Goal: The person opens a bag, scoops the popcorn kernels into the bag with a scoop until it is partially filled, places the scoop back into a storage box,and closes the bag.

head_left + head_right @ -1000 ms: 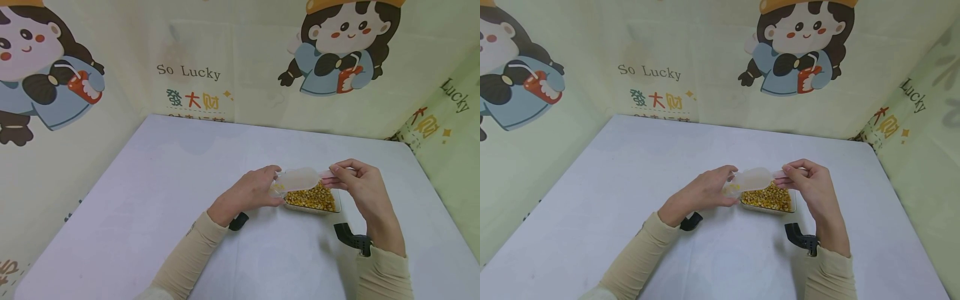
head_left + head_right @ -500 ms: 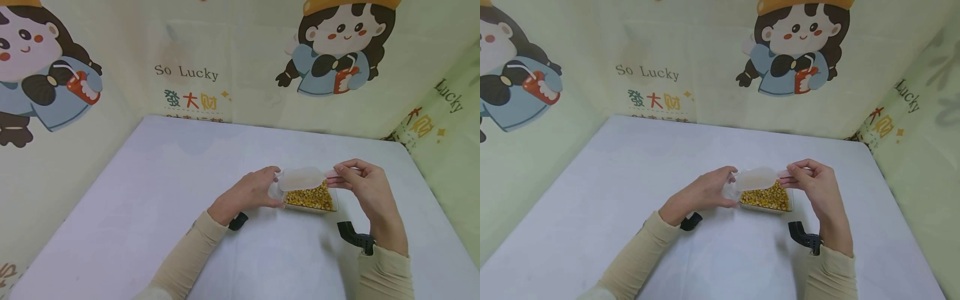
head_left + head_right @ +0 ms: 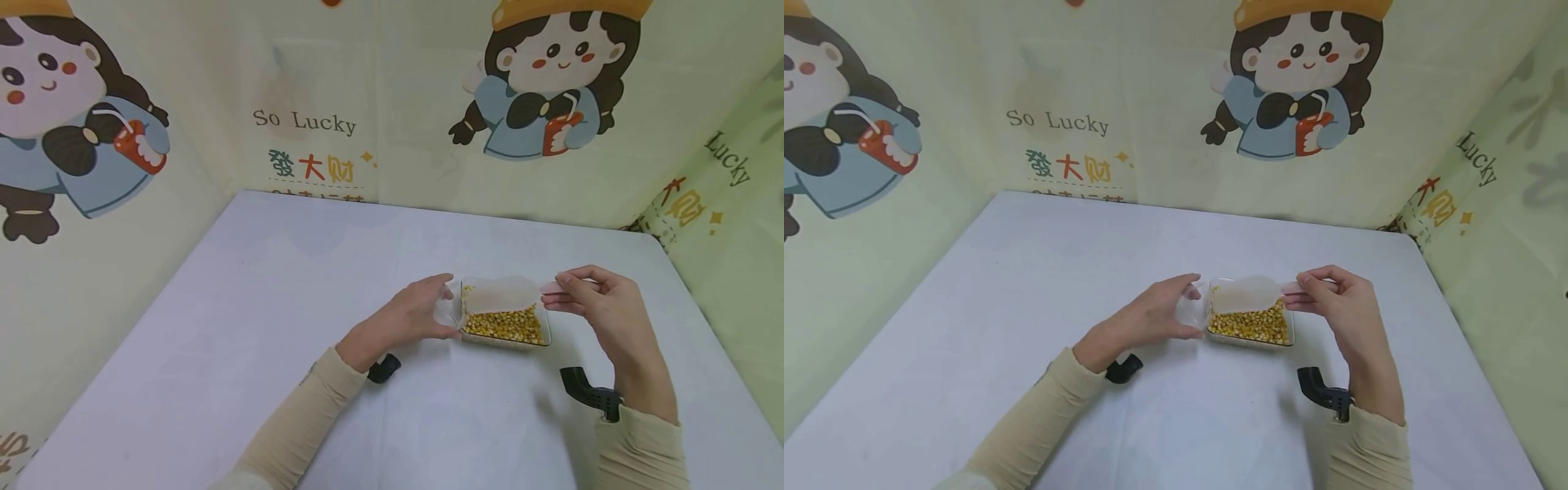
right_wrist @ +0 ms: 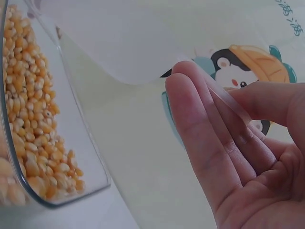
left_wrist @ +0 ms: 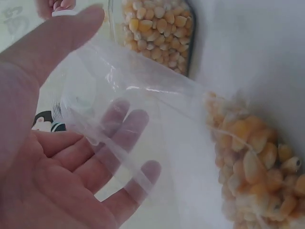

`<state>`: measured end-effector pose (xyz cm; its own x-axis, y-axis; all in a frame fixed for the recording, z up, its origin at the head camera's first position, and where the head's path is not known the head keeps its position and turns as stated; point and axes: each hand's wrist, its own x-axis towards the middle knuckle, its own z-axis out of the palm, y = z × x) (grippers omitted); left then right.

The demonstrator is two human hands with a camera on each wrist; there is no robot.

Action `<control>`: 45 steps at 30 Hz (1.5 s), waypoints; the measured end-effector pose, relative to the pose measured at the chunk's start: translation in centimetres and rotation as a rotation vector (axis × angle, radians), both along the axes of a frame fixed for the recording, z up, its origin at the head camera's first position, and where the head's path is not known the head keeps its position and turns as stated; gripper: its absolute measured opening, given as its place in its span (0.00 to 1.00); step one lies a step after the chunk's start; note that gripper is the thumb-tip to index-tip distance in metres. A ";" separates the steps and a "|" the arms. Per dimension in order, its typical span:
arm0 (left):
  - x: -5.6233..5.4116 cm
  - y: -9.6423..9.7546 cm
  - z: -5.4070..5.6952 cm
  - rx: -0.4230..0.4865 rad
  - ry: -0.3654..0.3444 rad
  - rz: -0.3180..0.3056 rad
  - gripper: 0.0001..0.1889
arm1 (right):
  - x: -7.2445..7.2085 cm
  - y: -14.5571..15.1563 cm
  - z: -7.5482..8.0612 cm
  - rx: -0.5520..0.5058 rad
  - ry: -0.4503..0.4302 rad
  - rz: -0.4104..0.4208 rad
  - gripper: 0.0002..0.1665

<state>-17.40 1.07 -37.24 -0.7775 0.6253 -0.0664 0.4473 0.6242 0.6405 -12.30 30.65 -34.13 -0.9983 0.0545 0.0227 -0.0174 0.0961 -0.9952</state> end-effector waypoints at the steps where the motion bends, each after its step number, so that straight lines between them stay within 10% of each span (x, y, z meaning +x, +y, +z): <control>1: 0.0 0.0 0.0 0.019 -0.020 0.013 0.50 | 0.0 0.2 -0.1 0.001 -0.002 -0.006 0.20; 32: 0.0 -0.9 -0.5 0.129 -0.189 0.114 0.41 | 1.3 3.7 -0.2 0.013 0.027 -0.118 0.10; 45: 0.1 -1.2 -0.2 0.123 -0.159 0.087 0.38 | 1.7 3.2 0.8 0.423 -0.067 -0.209 0.21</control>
